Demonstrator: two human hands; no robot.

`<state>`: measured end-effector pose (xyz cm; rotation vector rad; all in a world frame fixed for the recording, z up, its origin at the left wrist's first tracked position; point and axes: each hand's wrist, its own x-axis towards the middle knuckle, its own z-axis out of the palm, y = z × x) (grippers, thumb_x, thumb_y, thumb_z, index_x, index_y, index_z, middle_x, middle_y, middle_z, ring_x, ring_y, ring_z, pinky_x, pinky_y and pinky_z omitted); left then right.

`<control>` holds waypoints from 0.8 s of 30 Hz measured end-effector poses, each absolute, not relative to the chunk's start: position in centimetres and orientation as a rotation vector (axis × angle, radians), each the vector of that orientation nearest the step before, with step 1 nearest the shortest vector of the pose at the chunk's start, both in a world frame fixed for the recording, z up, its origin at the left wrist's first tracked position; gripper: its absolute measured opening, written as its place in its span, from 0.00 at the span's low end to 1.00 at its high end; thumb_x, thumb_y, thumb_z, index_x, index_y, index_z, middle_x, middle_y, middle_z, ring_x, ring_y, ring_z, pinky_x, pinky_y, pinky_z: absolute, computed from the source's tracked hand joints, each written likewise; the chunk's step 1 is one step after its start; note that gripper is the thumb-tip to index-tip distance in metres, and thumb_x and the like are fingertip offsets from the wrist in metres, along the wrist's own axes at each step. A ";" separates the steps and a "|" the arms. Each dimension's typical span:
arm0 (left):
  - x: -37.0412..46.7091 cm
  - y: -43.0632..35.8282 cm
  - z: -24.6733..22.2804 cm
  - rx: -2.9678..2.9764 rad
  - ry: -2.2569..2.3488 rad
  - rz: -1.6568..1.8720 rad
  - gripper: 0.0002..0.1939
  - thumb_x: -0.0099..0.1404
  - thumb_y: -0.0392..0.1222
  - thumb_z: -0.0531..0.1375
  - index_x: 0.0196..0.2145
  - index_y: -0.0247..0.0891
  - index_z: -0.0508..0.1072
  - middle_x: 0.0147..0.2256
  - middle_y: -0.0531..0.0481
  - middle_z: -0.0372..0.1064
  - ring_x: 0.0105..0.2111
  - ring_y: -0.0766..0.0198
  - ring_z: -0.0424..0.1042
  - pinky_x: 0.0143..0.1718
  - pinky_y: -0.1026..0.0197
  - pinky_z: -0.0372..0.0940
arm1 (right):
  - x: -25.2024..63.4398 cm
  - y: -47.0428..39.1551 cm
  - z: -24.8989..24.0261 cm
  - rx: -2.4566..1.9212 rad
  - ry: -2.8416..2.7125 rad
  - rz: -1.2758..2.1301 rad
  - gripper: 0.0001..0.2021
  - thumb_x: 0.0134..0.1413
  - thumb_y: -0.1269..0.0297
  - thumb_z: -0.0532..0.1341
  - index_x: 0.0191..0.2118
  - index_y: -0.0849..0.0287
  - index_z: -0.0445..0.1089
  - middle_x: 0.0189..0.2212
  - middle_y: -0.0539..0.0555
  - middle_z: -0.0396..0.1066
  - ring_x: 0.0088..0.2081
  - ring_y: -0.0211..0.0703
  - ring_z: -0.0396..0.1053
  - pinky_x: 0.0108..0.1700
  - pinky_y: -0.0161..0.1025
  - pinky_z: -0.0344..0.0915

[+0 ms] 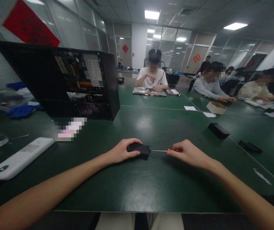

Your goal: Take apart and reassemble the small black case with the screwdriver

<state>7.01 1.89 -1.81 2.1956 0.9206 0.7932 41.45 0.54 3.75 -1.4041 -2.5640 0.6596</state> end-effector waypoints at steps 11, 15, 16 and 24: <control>6.9 1.9 -1.7 2.209 0.937 0.785 0.20 0.68 0.51 0.67 0.53 0.39 0.76 0.50 0.45 0.78 0.47 0.53 0.77 0.51 0.56 0.67 | 42.6 -0.9 1.5 -1.071 -2.685 -0.086 0.18 0.73 0.51 0.56 0.38 0.58 0.74 0.30 0.54 0.74 0.28 0.40 0.71 0.31 0.38 0.58; 7.0 1.8 -1.7 2.222 0.938 0.773 0.20 0.68 0.50 0.66 0.54 0.38 0.76 0.49 0.46 0.78 0.47 0.53 0.77 0.49 0.57 0.67 | 42.6 -0.6 2.4 -0.893 -2.731 -0.420 0.16 0.73 0.55 0.57 0.36 0.58 0.74 0.27 0.53 0.72 0.27 0.40 0.69 0.30 0.40 0.56; 7.0 1.8 -1.7 2.227 0.943 0.769 0.20 0.68 0.50 0.66 0.54 0.38 0.76 0.49 0.46 0.78 0.46 0.53 0.77 0.48 0.57 0.67 | 42.6 -0.6 2.7 -0.830 -2.735 -0.505 0.15 0.73 0.56 0.57 0.35 0.58 0.74 0.27 0.53 0.72 0.27 0.40 0.69 0.30 0.40 0.56; 7.0 1.7 -1.8 2.233 0.984 0.758 0.20 0.68 0.51 0.66 0.54 0.39 0.76 0.48 0.46 0.78 0.45 0.53 0.77 0.47 0.57 0.67 | 42.0 -0.5 4.5 -0.789 -2.772 -0.526 0.16 0.73 0.57 0.57 0.35 0.57 0.74 0.26 0.52 0.72 0.26 0.39 0.66 0.30 0.41 0.55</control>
